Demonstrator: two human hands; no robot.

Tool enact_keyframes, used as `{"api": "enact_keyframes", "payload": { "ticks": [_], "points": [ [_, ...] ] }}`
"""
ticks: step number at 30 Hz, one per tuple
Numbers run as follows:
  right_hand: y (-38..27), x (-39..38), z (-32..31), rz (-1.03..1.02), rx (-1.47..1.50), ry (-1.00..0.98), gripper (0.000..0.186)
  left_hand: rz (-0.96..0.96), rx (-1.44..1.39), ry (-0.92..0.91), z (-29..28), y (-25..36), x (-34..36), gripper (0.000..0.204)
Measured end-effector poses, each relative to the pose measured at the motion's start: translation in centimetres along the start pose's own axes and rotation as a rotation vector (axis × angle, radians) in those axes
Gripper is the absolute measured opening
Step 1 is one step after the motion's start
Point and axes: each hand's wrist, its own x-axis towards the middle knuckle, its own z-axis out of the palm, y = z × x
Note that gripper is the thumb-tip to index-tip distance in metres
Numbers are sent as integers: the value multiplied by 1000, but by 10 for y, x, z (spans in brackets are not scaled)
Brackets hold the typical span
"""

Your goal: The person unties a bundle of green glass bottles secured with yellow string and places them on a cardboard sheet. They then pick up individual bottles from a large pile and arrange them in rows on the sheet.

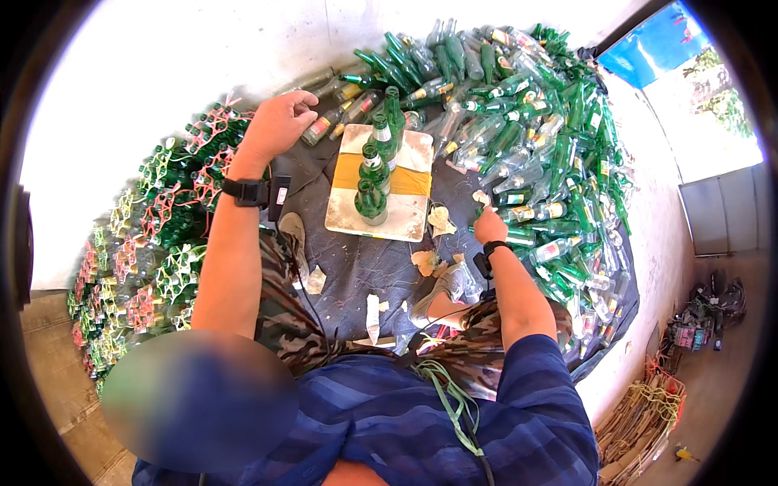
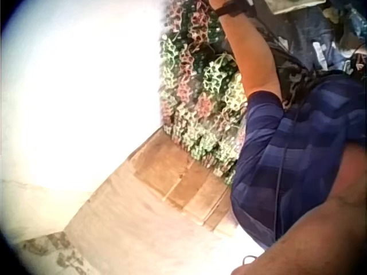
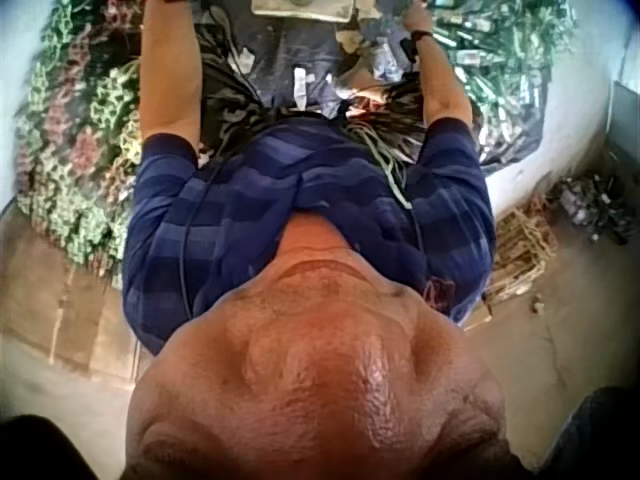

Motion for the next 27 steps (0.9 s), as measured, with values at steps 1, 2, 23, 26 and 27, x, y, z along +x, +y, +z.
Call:
{"api": "enact_keyframes", "payload": {
  "ticks": [1,2,23,26,27],
  "points": [
    [-4,-4,-23,-15,13,30,33,15,-10,56,-3,1,-6,31],
    [-10,-10,-47,-11,53,57,43,29,-18,108,-9,7,-13,32],
    [-231,-292,-267,-607,761,268,47,201,-477,-58,28,112,-226,51],
    [-242,-293,-266,-620,849,277,43,88,-441,-60,19,111,-224,53],
    [-245,-288,-266,-635,874,263,43,95,-435,-6,27,102,-217,50]
  ]
}}
